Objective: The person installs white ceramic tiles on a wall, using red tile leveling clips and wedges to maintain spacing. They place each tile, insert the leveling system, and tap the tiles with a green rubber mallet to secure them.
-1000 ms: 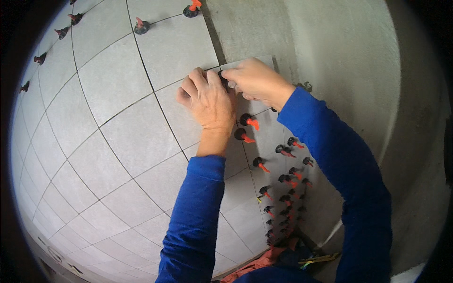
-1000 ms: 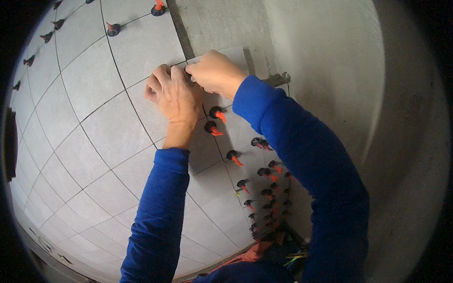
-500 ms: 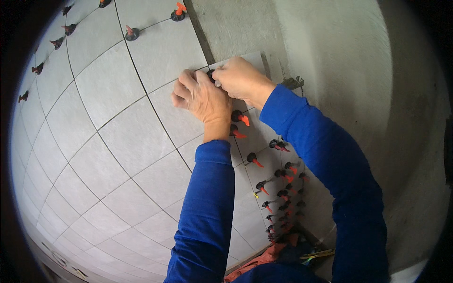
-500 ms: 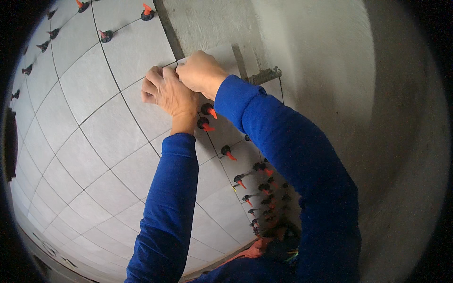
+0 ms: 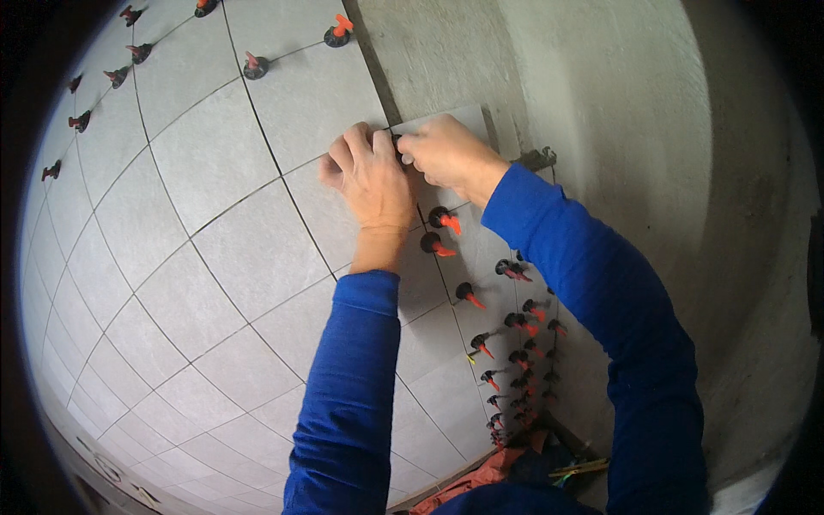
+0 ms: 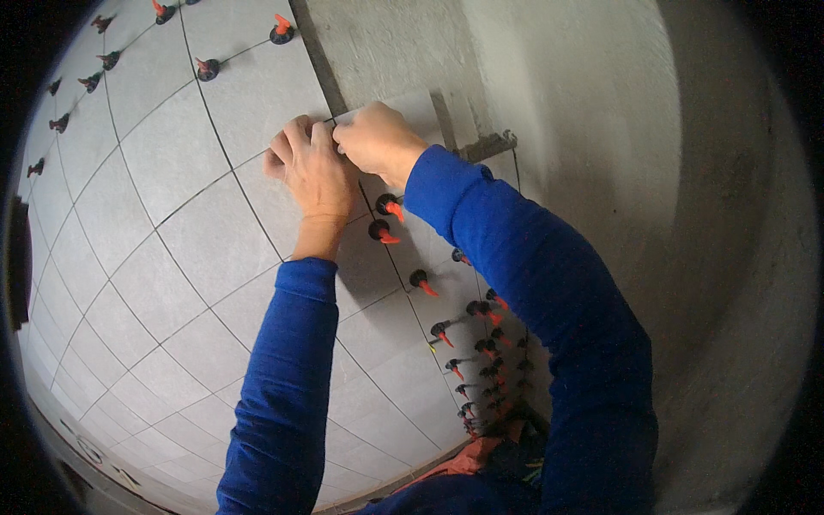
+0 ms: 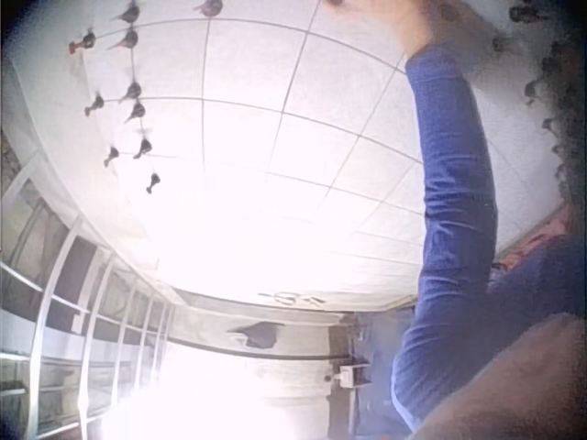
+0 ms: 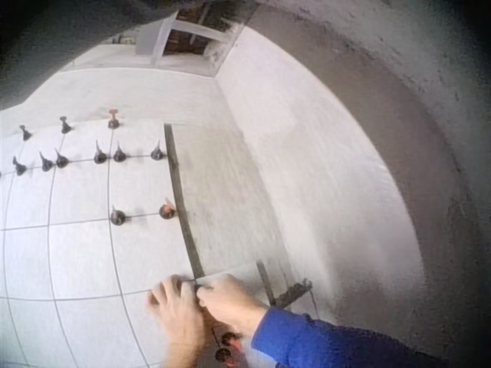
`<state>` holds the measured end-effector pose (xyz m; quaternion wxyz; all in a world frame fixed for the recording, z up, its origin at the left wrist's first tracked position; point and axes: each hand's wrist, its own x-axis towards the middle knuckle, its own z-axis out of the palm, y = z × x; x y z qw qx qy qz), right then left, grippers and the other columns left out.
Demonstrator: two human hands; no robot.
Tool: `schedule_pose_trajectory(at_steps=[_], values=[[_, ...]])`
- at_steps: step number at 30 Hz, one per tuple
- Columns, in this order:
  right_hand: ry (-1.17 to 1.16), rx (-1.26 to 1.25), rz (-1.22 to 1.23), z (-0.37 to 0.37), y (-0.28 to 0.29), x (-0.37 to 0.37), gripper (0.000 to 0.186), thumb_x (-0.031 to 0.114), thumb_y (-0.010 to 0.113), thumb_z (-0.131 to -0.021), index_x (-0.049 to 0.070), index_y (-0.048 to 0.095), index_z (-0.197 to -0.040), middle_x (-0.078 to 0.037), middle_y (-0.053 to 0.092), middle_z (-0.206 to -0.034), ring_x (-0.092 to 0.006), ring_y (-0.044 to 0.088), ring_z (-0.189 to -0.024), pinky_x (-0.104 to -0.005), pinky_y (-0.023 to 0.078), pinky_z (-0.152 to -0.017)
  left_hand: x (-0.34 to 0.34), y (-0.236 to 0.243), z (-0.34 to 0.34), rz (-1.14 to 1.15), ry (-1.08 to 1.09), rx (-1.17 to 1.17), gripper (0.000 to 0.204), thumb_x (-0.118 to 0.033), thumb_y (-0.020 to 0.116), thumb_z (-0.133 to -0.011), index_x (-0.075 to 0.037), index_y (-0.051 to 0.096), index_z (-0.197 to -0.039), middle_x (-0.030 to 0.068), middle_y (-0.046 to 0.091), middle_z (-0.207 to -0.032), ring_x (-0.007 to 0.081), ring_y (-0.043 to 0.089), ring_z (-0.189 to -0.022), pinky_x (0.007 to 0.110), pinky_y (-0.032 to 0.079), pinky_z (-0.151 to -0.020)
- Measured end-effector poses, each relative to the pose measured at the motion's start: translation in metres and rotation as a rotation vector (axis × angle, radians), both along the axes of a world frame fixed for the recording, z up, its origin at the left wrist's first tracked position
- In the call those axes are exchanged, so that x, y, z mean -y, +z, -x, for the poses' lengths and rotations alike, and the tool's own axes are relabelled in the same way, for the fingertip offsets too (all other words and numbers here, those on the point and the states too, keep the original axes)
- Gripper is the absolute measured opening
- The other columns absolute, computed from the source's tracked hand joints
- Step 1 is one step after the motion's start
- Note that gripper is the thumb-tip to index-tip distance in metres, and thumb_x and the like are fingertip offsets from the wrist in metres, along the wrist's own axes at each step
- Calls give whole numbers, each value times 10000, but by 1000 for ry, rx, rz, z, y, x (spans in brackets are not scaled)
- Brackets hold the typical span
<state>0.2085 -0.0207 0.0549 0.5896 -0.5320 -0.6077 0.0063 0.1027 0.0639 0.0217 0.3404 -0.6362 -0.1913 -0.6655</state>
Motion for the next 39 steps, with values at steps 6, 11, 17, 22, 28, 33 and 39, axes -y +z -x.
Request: schedule_pose_trajectory(at_steps=[6, 11, 17, 22, 28, 33, 39], values=[[51, -48, -13, -5, -2, -6, 344, 224, 651, -885, -105, 743, -848, -305, 706, -784, -391, 697, -717, -491, 551, -707, -3, 15, 18, -82, 57, -217, 222, -173, 704, -824, -110, 695, -1037, 67, 609, -1228, 303, 520, -1228, 563, 299, -1087], [38, 16, 9, -1, 1, -3, 354, 233, 658, -908, -108, 730, -844, -271, 699, -756, -337, 665, -627, -476, 537, -634, -5, 27, 29, -69, 164, -346, 360, -225, 808, -788, -140, 698, -1121, 48, 596, -1272, 300, 522, -1259, 583, 319, -1115], [123, -9, 53, -29, 10, 41, 441, 363, 687, -995, -46, 719, -834, -104, 630, -679, -186, 588, -513, -357, 484, -499, -1, 38, 66, -94, -36, -541, 360, -232, 856, -777, -118, 693, -1076, 64, 615, -1215, 319, 553, -1201, 505, 383, -1054], [-338, 179, -250, -102, 0, 44, 381, 341, 790, -973, -25, 715, -1047, -70, 670, -813, -118, 603, -623, -288, 496, -561, 4, 48, 78, -59, -79, -574, 592, -254, 913, -736, -130, 681, -1267, 69, 628, -1255, 305, 558, -1176, 452, 410, -1031], [-281, 85, -103, -134, -53, 18, 353, 208, 834, -928, -59, 712, -1124, -165, 769, -946, -193, 712, -755, -332, 575, -678, 10, 44, 76, -53, 48, -580, 727, -396, 920, -733, -149, 668, -1368, 54, 611, -1298, 281, 534, -1214, 447, 407, -1057], [-333, 65, -81, -125, -59, 20, 439, 302, 914, -826, -51, 718, -999, -224, 762, -913, -288, 742, -823, -406, 571, -746, 8, 40, 70, -51, 138, -553, 808, -564, 888, -721, -169, 671, -1392, 50, 602, -1302, 273, 519, -1229, 446, 397, -1072], [-416, 139, -32, -115, -55, 19, 527, 335, 967, -763, -55, 703, -999, -227, 751, -888, -298, 740, -801, -421, 574, -736, 10, 39, 66, -69, 153, -547, 766, -589, 869, -762, -208, 673, -1396, 44, 595, -1288, 271, 511, -1230, 468, 380, -1063]])
